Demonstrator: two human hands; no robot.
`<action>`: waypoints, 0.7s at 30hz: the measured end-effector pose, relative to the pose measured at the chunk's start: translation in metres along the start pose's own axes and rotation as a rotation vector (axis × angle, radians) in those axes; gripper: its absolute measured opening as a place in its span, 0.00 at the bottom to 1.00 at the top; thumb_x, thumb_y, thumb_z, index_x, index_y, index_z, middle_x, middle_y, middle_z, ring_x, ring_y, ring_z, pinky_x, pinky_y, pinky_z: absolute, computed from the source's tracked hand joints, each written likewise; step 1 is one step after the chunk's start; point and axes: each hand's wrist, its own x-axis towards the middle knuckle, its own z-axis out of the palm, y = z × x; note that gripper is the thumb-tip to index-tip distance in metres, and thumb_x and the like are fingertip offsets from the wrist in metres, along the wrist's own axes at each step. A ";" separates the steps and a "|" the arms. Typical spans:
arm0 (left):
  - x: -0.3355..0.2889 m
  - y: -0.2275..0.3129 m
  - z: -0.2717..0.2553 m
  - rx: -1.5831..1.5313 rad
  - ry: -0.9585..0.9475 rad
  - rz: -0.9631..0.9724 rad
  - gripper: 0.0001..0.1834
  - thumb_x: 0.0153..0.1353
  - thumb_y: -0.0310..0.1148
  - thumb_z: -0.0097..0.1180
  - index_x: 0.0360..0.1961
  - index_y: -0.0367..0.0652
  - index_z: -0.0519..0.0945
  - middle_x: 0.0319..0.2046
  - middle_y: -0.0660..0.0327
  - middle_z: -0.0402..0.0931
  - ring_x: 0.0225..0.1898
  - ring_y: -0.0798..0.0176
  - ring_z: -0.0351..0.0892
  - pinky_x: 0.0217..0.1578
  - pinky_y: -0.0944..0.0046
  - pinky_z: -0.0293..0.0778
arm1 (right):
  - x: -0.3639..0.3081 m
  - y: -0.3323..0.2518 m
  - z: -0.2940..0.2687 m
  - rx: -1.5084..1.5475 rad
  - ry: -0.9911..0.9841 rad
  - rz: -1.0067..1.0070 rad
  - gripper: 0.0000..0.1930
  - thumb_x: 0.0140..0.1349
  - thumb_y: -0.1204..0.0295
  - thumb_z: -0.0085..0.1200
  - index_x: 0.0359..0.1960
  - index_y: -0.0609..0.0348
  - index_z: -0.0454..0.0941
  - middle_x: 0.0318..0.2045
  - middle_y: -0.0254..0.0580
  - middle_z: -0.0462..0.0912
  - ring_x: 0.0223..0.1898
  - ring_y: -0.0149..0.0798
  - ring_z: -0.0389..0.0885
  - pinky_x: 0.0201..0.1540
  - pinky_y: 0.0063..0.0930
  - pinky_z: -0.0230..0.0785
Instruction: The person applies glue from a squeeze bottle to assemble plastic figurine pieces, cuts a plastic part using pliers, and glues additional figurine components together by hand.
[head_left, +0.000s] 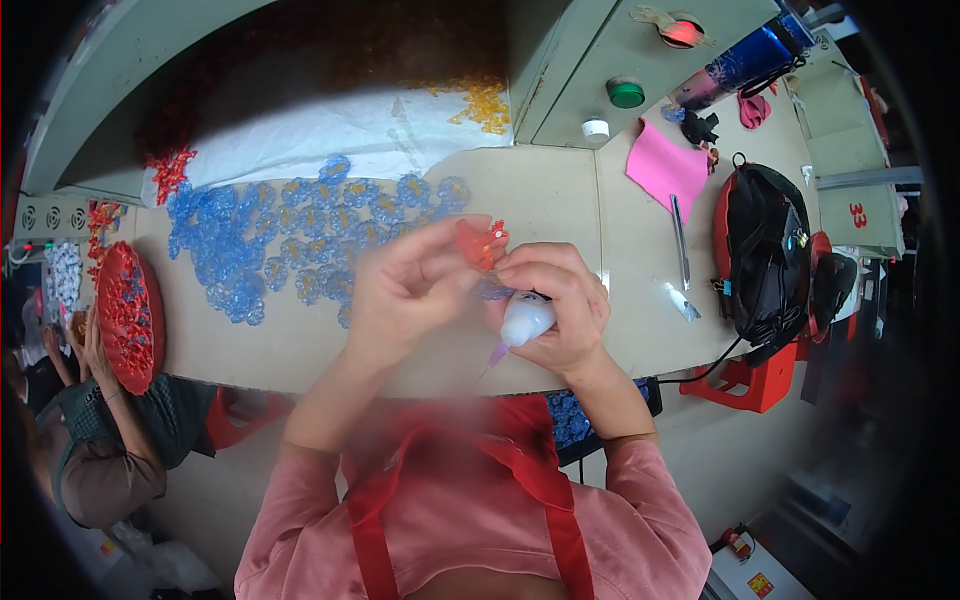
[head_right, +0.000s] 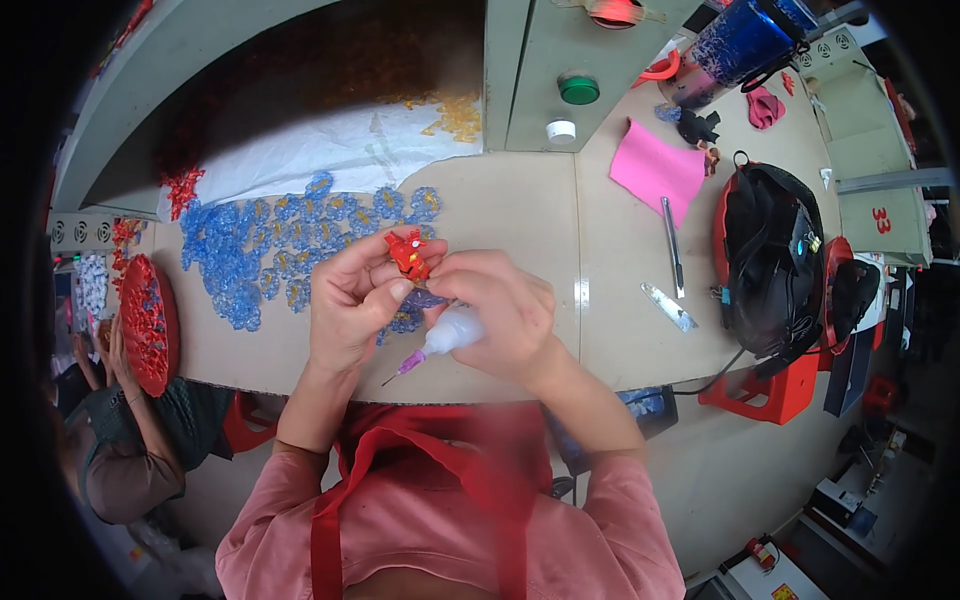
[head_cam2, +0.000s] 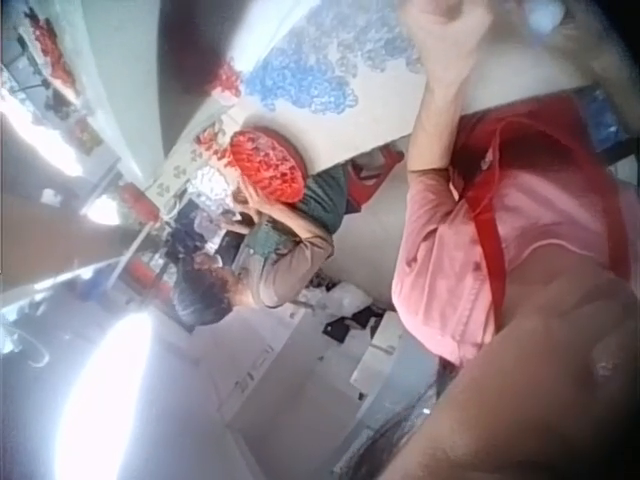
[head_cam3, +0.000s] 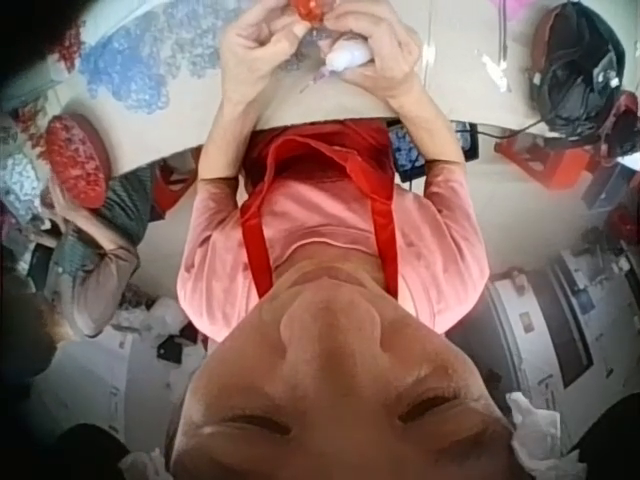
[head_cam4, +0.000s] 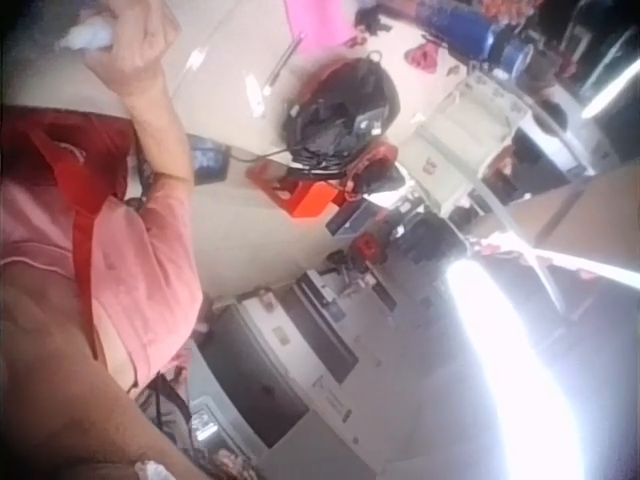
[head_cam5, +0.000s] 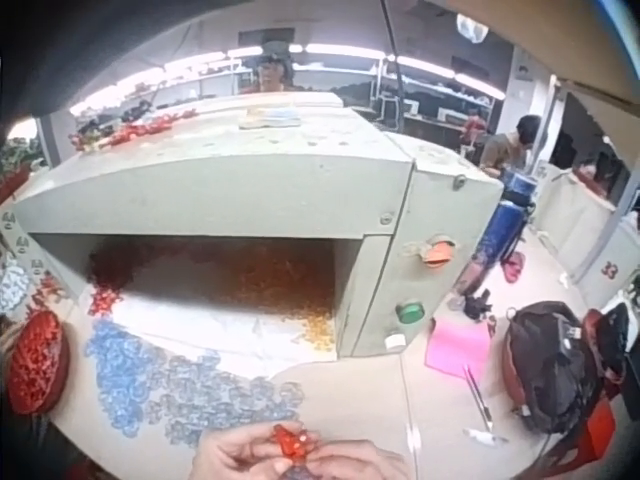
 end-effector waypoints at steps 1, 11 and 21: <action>0.000 0.001 0.001 0.003 -0.005 0.000 0.22 0.52 0.18 0.50 0.51 0.28 0.68 0.45 0.43 0.73 0.47 0.55 0.75 0.50 0.59 0.70 | -0.002 0.000 -0.001 0.007 -0.011 0.009 0.14 0.33 0.81 0.64 0.25 0.58 0.75 0.29 0.41 0.77 0.25 0.35 0.80 0.25 0.22 0.72; 0.006 0.004 0.002 0.025 0.061 -0.087 0.21 0.51 0.15 0.49 0.50 0.29 0.70 0.44 0.52 0.74 0.45 0.63 0.75 0.47 0.67 0.69 | -0.001 0.008 -0.003 -0.056 -0.037 -0.024 0.14 0.34 0.81 0.63 0.27 0.58 0.78 0.29 0.39 0.78 0.24 0.33 0.79 0.23 0.21 0.71; 0.009 0.002 -0.004 0.081 0.035 -0.002 0.18 0.49 0.17 0.54 0.44 0.31 0.74 0.42 0.57 0.75 0.45 0.65 0.72 0.49 0.64 0.66 | 0.002 0.006 -0.004 0.030 -0.002 0.026 0.17 0.34 0.82 0.64 0.29 0.60 0.74 0.29 0.42 0.78 0.27 0.36 0.79 0.24 0.22 0.72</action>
